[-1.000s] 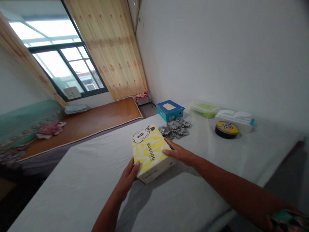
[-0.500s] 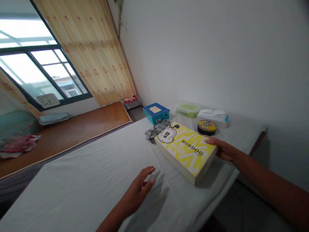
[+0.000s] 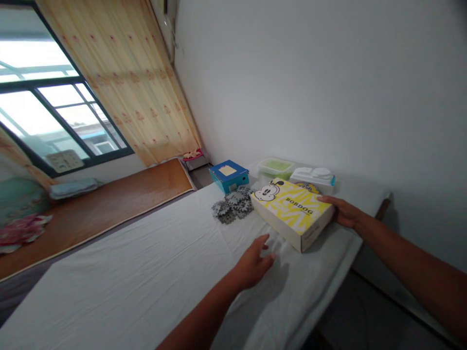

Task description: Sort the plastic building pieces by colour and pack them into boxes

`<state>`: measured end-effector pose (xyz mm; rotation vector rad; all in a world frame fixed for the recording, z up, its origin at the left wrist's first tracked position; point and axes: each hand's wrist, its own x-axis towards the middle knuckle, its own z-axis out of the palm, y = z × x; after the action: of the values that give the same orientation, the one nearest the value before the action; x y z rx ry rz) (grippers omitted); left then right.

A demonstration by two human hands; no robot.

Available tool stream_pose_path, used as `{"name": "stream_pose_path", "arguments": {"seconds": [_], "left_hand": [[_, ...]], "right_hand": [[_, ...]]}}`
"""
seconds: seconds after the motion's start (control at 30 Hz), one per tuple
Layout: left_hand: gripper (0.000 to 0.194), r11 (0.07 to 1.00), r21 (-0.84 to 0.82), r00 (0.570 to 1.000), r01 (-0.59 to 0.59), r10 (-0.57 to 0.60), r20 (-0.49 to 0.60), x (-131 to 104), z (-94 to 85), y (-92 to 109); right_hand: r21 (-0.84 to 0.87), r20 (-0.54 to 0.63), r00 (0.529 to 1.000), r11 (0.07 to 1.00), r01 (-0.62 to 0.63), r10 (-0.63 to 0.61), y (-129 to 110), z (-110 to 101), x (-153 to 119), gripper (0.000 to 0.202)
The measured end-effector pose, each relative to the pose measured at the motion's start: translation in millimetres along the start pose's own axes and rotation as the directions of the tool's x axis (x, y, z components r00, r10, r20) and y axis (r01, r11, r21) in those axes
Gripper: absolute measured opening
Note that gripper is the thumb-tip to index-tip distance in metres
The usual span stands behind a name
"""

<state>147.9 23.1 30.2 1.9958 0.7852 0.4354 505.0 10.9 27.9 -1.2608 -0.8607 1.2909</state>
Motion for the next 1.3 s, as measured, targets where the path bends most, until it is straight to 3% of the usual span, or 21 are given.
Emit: {"name": "stream_pose_path", "arguments": {"seconds": [0.17, 0.27, 0.33, 0.4, 0.5, 0.63, 0.7, 0.8, 0.9, 1.0, 1.07, 1.2, 1.3], "left_hand": [[0.081, 0.995, -0.033, 0.994, -0.093, 0.095, 0.050, 42.1, 28.2, -11.6], [0.089, 0.984, -0.031, 0.980, -0.176, 0.178, 0.089, 55.1, 38.5, -14.3], [0.089, 0.979, -0.002, 0.972, -0.203, 0.202, 0.117, 56.5, 39.2, -13.4], [0.082, 0.976, 0.042, 0.969, -0.215, 0.208, 0.132, 50.8, 33.8, -11.6], [0.065, 0.973, 0.106, 0.977, -0.203, 0.194, 0.087, 30.0, 14.4, -12.6], [0.045, 0.992, 0.066, 0.987, -0.112, 0.119, -0.105, -8.9, -25.1, -27.1], [0.036, 0.998, -0.007, 0.967, -0.060, 0.057, -0.248, -28.7, -45.7, -38.8], [0.028, 0.996, -0.087, 0.896, -0.007, -0.032, -0.443, -56.4, -71.3, -56.9], [0.024, 0.996, -0.089, 0.815, 0.019, -0.067, -0.576, -80.1, -86.0, -72.0], [0.024, 0.998, -0.068, 0.738, 0.011, -0.054, -0.672, -97.8, -91.1, -83.5], [0.024, 0.999, -0.051, 0.707, 0.008, -0.041, -0.706, -106.1, -92.5, -89.8], [0.026, 1.000, 0.004, 0.685, 0.021, -0.011, -0.729, -115.3, -95.1, -99.2], [0.031, 0.998, 0.061, 0.660, 0.001, 0.045, -0.750, -116.4, -95.7, -102.5]], "right_hand": [[-0.050, -0.016, 0.999, 0.998, 0.027, -0.028, 4.3, -16.5, 1.6, 0.053], [-0.211, -0.071, 0.996, 0.977, 0.041, -0.057, 3.1, -32.4, 2.8, 0.052], [-0.456, -0.156, 0.977, 0.888, 0.056, -0.142, -4.9, -39.9, 2.6, 0.050], [-0.730, -0.210, 0.928, 0.681, 0.062, -0.309, -19.5, -37.5, 0.1, 0.046], [-0.929, -0.079, 0.832, 0.343, 0.138, -0.549, -46.4, -6.0, -6.9, 0.046], [-0.895, 0.287, 0.752, 0.114, 0.432, -0.594, -71.7, 73.7, -1.7, 0.047], [-0.841, 0.446, 0.715, 0.023, 0.541, -0.539, -77.3, 114.7, 18.7, 0.046], [-0.786, 0.583, 0.685, -0.089, 0.612, -0.437, -80.4, 164.4, 75.6, 0.043], [-0.837, 0.547, 0.753, -0.199, 0.511, -0.365, -79.8, 196.5, 147.2, 0.046], [-0.917, 0.390, 0.844, -0.240, 0.319, -0.369, -75.3, 210.2, 207.3, 0.062], [-0.942, 0.322, 0.865, -0.226, 0.250, -0.386, -70.0, 210.8, 235.2, 0.068], [-0.953, 0.291, 0.891, -0.189, 0.237, -0.348, -59.6, 205.6, 272.4, 0.063], [-0.931, 0.356, 0.892, -0.187, 0.313, -0.277, -58.6, 208.2, 292.6, 0.053]]}}
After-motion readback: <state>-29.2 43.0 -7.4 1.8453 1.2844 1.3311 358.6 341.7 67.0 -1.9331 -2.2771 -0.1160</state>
